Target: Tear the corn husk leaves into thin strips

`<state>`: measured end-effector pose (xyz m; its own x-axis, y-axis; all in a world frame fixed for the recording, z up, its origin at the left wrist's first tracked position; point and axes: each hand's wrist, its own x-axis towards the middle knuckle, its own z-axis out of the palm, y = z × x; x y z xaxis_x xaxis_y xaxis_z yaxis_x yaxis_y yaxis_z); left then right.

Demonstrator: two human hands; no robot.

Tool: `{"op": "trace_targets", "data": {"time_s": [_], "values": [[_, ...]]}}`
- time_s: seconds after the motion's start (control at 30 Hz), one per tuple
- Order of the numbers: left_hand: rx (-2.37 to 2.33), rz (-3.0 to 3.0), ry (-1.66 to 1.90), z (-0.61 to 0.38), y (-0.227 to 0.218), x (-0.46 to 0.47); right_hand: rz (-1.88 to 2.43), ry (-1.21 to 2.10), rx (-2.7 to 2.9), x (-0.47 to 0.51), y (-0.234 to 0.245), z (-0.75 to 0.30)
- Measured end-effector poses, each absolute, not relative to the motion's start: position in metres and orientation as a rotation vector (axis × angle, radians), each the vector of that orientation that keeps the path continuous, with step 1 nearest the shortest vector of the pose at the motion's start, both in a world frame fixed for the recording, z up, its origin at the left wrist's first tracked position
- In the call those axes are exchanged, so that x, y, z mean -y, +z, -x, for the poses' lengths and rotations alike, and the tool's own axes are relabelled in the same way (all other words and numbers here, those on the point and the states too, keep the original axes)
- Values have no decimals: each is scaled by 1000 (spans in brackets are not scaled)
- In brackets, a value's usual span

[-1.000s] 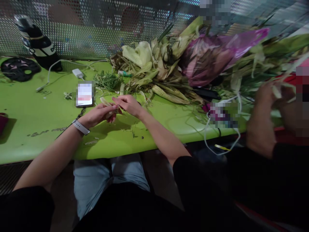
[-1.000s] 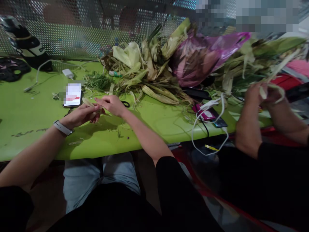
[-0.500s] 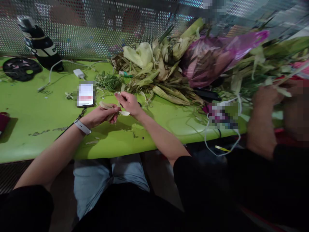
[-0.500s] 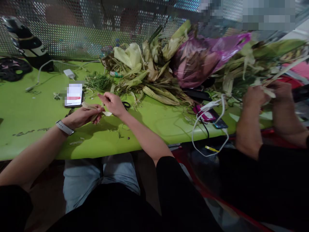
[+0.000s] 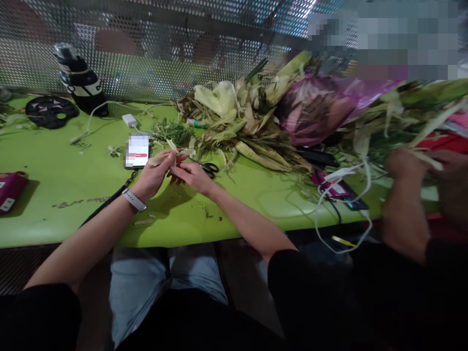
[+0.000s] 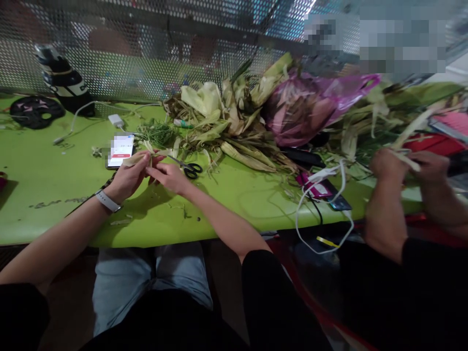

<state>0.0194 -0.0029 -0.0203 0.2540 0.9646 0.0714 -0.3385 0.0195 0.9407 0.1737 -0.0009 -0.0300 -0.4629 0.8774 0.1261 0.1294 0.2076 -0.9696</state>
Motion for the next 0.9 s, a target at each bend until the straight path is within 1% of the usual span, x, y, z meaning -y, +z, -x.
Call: {"op": "trace_targets", "data": {"time_s": [0.1,0.23,0.47,0.6,0.77,0.9], "values": [[-727,-1050,1177,-16,-21,-1,852,1438,1676,-2,-31,-172],[-693,-997,1201,-11,-22,-6,863,1505,1748,-4,-29,-175],[-713,-905,1216,-8,-17,-5,926,1508,1776,-5,-27,-182],[-766,-861,1150,-5,-14,-7,1018,1379,1586,-11,-30,-190],[-785,-1020,1072,-7,-13,-3,1025,1161,1663,-18,-41,-188],[-799,-1206,1029,-8,-15,-1,954,1157,1665,-18,-43,-187]]}}
